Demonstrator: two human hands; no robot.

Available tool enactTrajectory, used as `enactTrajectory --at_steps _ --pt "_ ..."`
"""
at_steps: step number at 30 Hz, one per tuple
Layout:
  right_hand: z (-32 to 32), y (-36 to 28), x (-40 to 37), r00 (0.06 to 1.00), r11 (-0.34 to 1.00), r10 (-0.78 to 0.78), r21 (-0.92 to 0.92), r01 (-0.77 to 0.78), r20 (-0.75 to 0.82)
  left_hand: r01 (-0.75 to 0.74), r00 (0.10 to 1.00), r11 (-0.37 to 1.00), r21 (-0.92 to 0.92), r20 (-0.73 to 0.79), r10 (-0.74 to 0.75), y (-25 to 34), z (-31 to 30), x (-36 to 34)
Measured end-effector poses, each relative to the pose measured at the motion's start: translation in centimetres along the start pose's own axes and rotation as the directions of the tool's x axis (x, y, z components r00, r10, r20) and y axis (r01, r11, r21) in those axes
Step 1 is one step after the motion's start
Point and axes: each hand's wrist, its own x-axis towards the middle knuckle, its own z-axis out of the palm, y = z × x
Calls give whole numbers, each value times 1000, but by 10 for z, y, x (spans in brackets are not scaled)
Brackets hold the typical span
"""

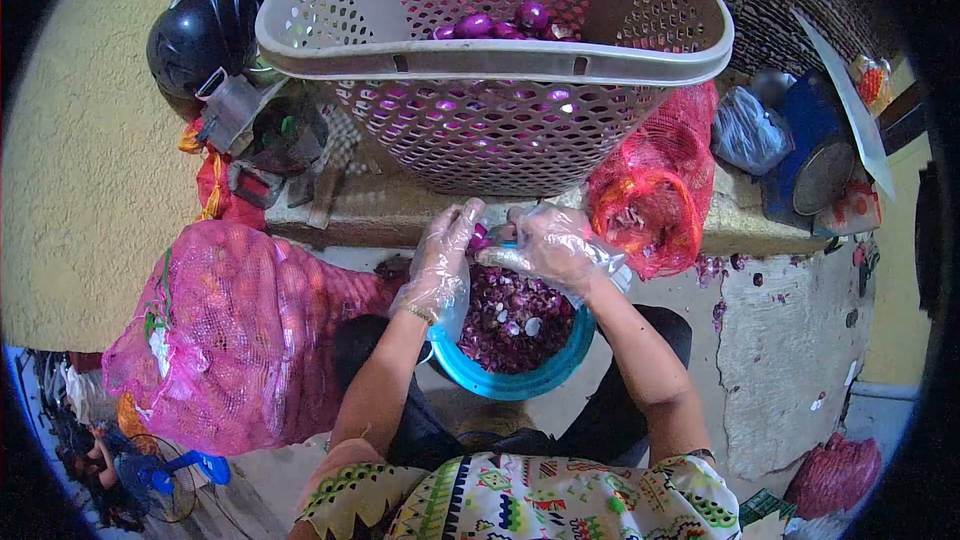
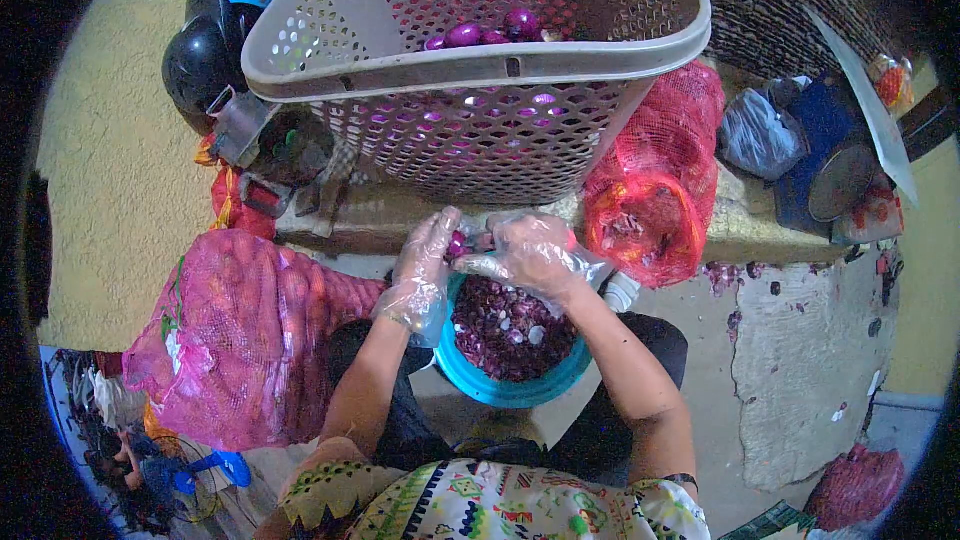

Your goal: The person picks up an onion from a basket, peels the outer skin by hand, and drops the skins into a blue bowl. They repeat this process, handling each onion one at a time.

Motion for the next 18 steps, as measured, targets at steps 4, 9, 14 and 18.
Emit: enactTrajectory --at_steps 4,9,14,18 --pt "2 2 0 999 998 20 64 -18 -35 21 1000 998 61 1 -21 7 1 -4" --pt "6 4 1 1000 999 7 52 -7 -4 -11 1000 999 31 -4 11 -4 1 3" --pt "19 10 -1 999 999 -34 35 35 -22 -5 1000 1000 -6 16 5 -11 -1 7" --pt "14 9 -1 999 999 -45 -18 44 -17 3 1000 1000 -4 0 -3 -9 1 6"
